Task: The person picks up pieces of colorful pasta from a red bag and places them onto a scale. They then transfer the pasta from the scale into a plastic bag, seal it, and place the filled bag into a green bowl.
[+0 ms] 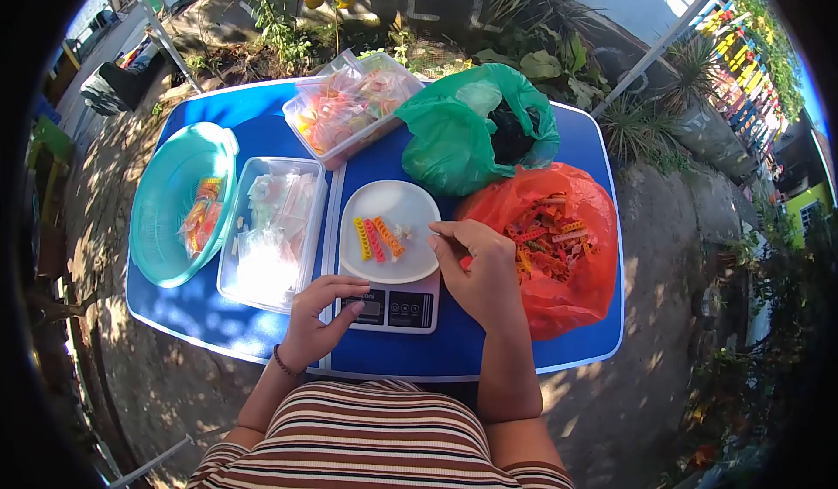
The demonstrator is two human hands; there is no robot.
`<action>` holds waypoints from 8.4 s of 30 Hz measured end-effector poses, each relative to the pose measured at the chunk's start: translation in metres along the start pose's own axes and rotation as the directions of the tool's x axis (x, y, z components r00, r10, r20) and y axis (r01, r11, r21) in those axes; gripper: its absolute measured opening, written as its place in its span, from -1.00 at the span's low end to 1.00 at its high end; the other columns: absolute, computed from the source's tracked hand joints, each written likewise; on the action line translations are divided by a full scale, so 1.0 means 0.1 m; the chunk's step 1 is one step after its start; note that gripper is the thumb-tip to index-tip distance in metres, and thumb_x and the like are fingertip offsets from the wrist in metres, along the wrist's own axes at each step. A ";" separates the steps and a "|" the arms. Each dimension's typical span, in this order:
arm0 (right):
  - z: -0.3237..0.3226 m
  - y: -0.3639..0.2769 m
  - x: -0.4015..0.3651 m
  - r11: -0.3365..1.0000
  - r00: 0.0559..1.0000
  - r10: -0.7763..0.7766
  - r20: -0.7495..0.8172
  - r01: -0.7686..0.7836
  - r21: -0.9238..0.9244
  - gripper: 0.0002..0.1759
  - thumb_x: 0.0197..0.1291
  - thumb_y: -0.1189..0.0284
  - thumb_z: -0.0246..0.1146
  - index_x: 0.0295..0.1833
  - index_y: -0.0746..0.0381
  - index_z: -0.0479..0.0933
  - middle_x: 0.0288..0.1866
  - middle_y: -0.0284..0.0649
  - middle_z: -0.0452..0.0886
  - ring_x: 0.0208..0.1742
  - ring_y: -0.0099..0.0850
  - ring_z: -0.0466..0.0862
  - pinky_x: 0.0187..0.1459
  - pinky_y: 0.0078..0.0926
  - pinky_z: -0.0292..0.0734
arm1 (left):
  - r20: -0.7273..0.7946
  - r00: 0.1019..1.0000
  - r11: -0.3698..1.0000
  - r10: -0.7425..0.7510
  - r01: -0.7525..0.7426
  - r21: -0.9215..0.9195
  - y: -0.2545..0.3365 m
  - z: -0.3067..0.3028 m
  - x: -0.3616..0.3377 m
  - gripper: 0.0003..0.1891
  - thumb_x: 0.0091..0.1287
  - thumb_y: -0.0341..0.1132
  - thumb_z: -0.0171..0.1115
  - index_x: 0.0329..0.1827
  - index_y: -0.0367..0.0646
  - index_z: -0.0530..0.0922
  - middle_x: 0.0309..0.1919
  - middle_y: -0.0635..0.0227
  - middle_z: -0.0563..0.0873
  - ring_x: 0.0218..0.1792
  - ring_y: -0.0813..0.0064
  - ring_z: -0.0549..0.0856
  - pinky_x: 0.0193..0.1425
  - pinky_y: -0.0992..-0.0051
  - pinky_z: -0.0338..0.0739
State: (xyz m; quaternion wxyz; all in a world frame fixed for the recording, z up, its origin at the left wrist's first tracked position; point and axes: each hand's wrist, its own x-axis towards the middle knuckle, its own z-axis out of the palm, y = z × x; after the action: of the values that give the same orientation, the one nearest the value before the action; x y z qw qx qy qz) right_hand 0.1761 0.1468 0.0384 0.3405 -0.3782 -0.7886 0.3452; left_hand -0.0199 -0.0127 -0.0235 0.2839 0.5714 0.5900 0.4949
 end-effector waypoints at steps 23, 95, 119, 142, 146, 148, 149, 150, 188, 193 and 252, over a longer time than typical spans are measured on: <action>0.19 -0.03 -0.13 0.999 0.978 -0.043 0.203 0.044 0.001 -0.80 0.29 0.55 0.41 -0.02 0.41 0.71 -0.26 -0.07 0.75 -0.36 -0.31 0.75 -0.28 -0.42 0.66 | -0.081 0.995 0.998 0.057 -0.054 0.030 0.05 -0.14 0.18 -0.75 0.33 -0.50 0.42 0.06 -0.21 0.76 0.07 0.16 0.80 0.10 0.21 0.78 0.23 0.32 0.65; 0.52 0.45 -0.41 0.993 0.995 -0.051 0.081 0.060 -0.104 -0.83 0.25 0.56 0.37 -0.06 0.36 0.63 -0.15 -0.01 0.69 -0.09 -0.04 0.69 -0.03 -0.19 0.62 | 0.142 0.924 0.772 -0.355 0.376 -0.513 -0.09 0.21 -0.14 -0.80 0.43 -0.42 0.42 0.03 -0.34 0.79 -0.23 0.24 0.88 -0.25 0.60 0.81 -0.08 0.56 0.72; 0.11 0.11 -0.41 0.948 0.972 -0.132 0.196 0.066 0.311 -0.78 0.27 0.65 0.41 0.03 0.36 0.75 -0.20 -0.17 0.74 -0.22 -0.46 0.74 -0.19 -0.52 0.61 | 0.169 0.902 0.767 -0.398 0.428 -0.479 0.02 0.11 -0.04 -0.75 0.19 -0.40 0.65 -0.18 -0.32 0.75 -0.29 0.26 0.87 -0.32 0.69 0.79 -0.19 0.68 0.68; 0.41 0.18 -0.53 0.937 0.941 -0.223 0.255 0.134 0.323 -0.83 0.36 0.39 0.40 -0.14 0.29 0.75 -0.14 -0.21 0.62 -0.08 -0.42 0.60 0.00 -0.41 0.52 | 0.241 0.913 0.674 -0.329 0.406 -0.618 0.11 0.16 -0.01 -0.63 0.66 -0.21 0.14 0.23 -0.36 0.67 -0.27 0.29 0.81 -0.28 0.63 0.79 -0.18 0.63 0.70; 0.73 0.36 -0.45 0.938 0.993 -0.048 0.106 0.008 0.348 -0.83 0.32 0.46 0.35 -0.10 0.33 0.74 -0.04 -0.12 0.59 -0.07 -0.20 0.60 -0.03 -0.25 0.54 | 0.178 0.890 0.677 -0.419 0.437 -0.593 -0.03 0.14 -0.05 -0.57 0.68 -0.13 0.10 0.21 -0.38 0.66 -0.22 0.22 0.82 -0.25 0.54 0.82 -0.15 0.59 0.73; 0.85 0.33 -0.33 0.963 0.976 -0.205 0.067 0.214 -0.163 -0.83 0.28 0.48 0.36 -0.10 0.35 0.73 -0.02 -0.10 0.60 -0.03 -0.14 0.60 -0.02 -0.20 0.56 | 0.113 0.877 0.629 -0.466 0.418 -0.656 -0.04 0.17 -0.06 -0.55 0.68 -0.09 0.07 0.19 -0.38 0.67 -0.19 0.20 0.83 -0.23 0.50 0.84 -0.14 0.57 0.74; 0.89 0.28 -0.31 0.944 0.975 -0.203 0.093 0.220 -0.244 -0.83 0.21 0.50 0.37 -0.11 0.34 0.72 0.00 -0.07 0.60 0.00 -0.09 0.61 0.00 -0.16 0.57 | 0.116 0.864 0.578 -0.490 0.421 -0.699 -0.04 0.17 -0.06 -0.57 0.67 -0.11 0.10 0.17 -0.37 0.67 -0.18 0.19 0.83 -0.23 0.48 0.84 -0.14 0.56 0.75; 0.96 0.29 -0.31 0.943 0.977 -0.199 0.071 0.211 -0.258 -0.82 0.19 0.52 0.38 -0.11 0.35 0.72 -0.02 -0.07 0.60 -0.01 -0.08 0.61 0.00 -0.15 0.57 | 0.118 0.851 0.526 -0.512 0.420 -0.740 -0.03 0.15 -0.06 -0.60 0.66 -0.13 0.13 0.16 -0.37 0.68 -0.17 0.19 0.83 -0.23 0.47 0.85 -0.13 0.55 0.76; 1.16 0.37 -0.22 0.925 0.970 -0.233 0.074 0.245 -0.290 -0.81 0.11 0.45 0.44 -0.16 0.27 0.78 0.07 -0.18 0.63 0.03 -0.14 0.58 0.06 -0.17 0.54 | -0.086 0.874 0.717 -0.479 0.333 -0.612 -0.24 0.19 -0.09 -0.76 0.59 -0.33 0.25 0.10 -0.32 0.72 -0.15 0.32 0.83 -0.16 0.71 0.74 -0.01 0.64 0.64; 1.13 0.35 -0.23 0.924 0.970 -0.231 0.078 0.244 -0.295 -0.84 0.07 0.47 0.45 -0.23 0.30 0.75 0.09 -0.18 0.63 0.09 -0.11 0.58 0.11 -0.17 0.55 | -0.149 0.896 0.758 -0.418 0.254 -0.601 -0.29 0.25 -0.08 -0.79 0.57 -0.36 0.26 0.07 -0.34 0.69 -0.12 0.27 0.83 -0.11 0.65 0.78 0.06 0.63 0.66; 0.64 0.24 -0.15 0.776 1.000 0.014 0.009 -0.017 0.630 -0.67 0.38 0.72 0.19 0.21 0.37 0.63 -0.04 -0.20 0.66 -0.08 -0.52 0.72 -0.02 -0.55 0.67 | -0.012 0.947 0.728 -0.321 0.239 -0.642 -0.19 0.30 0.09 -0.67 0.42 -0.39 0.46 0.14 -0.43 0.68 -0.09 0.16 0.86 -0.14 0.57 0.83 -0.01 0.60 0.72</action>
State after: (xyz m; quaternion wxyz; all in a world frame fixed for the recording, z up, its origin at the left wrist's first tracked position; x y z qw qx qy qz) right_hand 0.1413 0.1273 -0.0190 0.4429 -0.2485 -0.6254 0.5925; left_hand -0.0022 0.0060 -0.0491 0.4942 0.3153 0.4845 0.6493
